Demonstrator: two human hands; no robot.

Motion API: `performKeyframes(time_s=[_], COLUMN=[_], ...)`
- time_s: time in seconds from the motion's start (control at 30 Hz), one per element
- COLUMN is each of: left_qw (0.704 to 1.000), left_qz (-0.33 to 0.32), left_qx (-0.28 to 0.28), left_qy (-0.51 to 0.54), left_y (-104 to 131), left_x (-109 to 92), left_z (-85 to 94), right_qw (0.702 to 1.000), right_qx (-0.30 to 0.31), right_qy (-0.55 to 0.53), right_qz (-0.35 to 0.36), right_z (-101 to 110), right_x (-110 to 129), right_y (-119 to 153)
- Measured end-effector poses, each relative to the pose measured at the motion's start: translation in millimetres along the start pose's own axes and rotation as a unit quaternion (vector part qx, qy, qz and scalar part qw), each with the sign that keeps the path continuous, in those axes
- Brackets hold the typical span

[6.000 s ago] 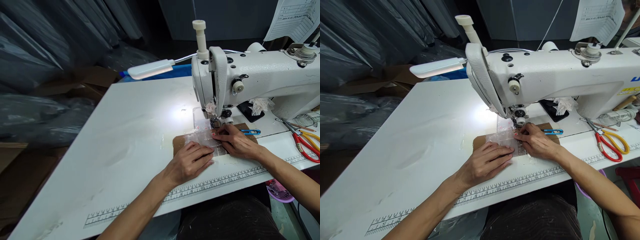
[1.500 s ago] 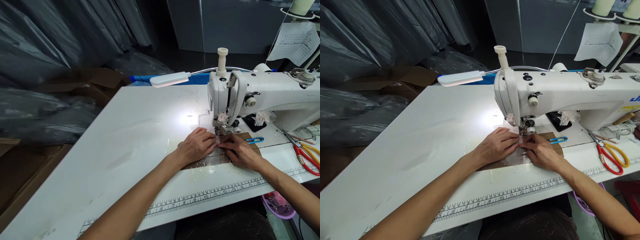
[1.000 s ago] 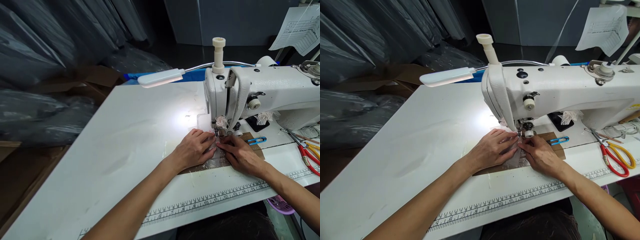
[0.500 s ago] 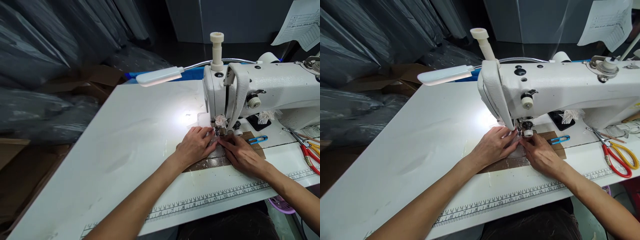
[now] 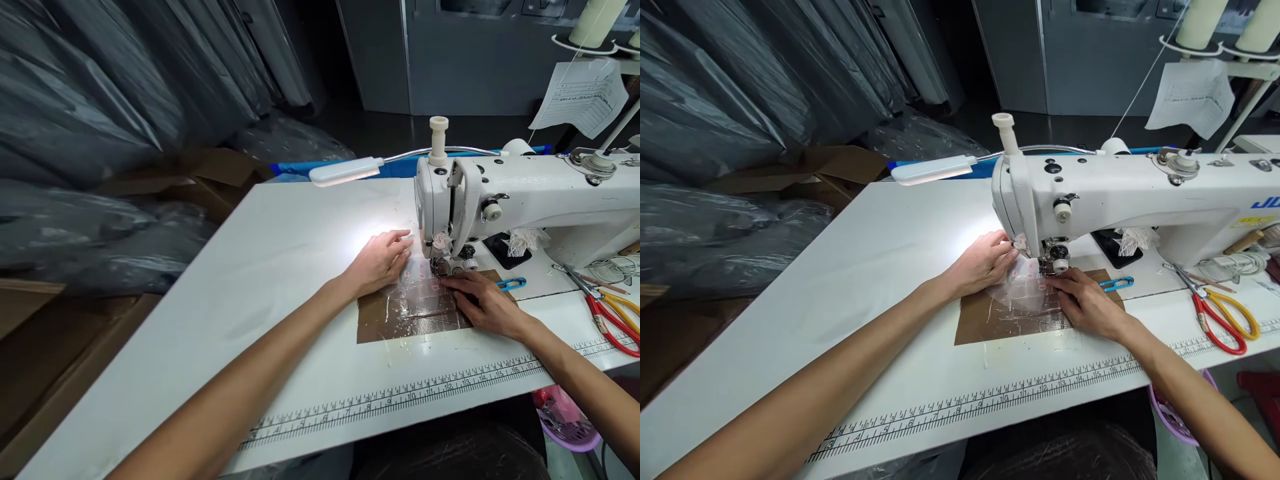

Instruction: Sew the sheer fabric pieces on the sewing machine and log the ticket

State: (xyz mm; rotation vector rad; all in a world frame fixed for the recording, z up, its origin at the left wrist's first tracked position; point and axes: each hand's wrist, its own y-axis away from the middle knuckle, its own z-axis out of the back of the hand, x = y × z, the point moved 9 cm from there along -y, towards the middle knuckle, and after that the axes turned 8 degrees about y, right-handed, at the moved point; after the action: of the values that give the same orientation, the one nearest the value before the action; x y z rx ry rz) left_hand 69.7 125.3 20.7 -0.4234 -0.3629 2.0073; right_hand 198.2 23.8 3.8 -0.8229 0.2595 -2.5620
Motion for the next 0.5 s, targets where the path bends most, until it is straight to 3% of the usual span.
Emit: performKeyframes(time_s=[0.1,0.27,0.4,0.5], left_qw=[0.998,0.988,0.967,0.964], left_qz=[-0.041,-0.116,-0.103,-0.088], left_qx=[-0.053,-0.028,-0.002,-0.005], left_qy=[-0.022,0.093,0.235,0.252], left_y=[8,22,27,28], left_x=[-21,-64,-69,-66], left_z=[14.5,17.3,12.7,8.2], right_qw=[0.999,0.985,0.987,0.993], right_qx=[0.006,0.078,0.117,0.07], right_qy=[0.027,0.143,0.103,0.029], right_qz=[-0.022,-0.057,-0.049,-0.088], right_z=[11,23,12,6], right_x=[-13,-21,-10,-13], right_y=[-4,-21,-29,-24])
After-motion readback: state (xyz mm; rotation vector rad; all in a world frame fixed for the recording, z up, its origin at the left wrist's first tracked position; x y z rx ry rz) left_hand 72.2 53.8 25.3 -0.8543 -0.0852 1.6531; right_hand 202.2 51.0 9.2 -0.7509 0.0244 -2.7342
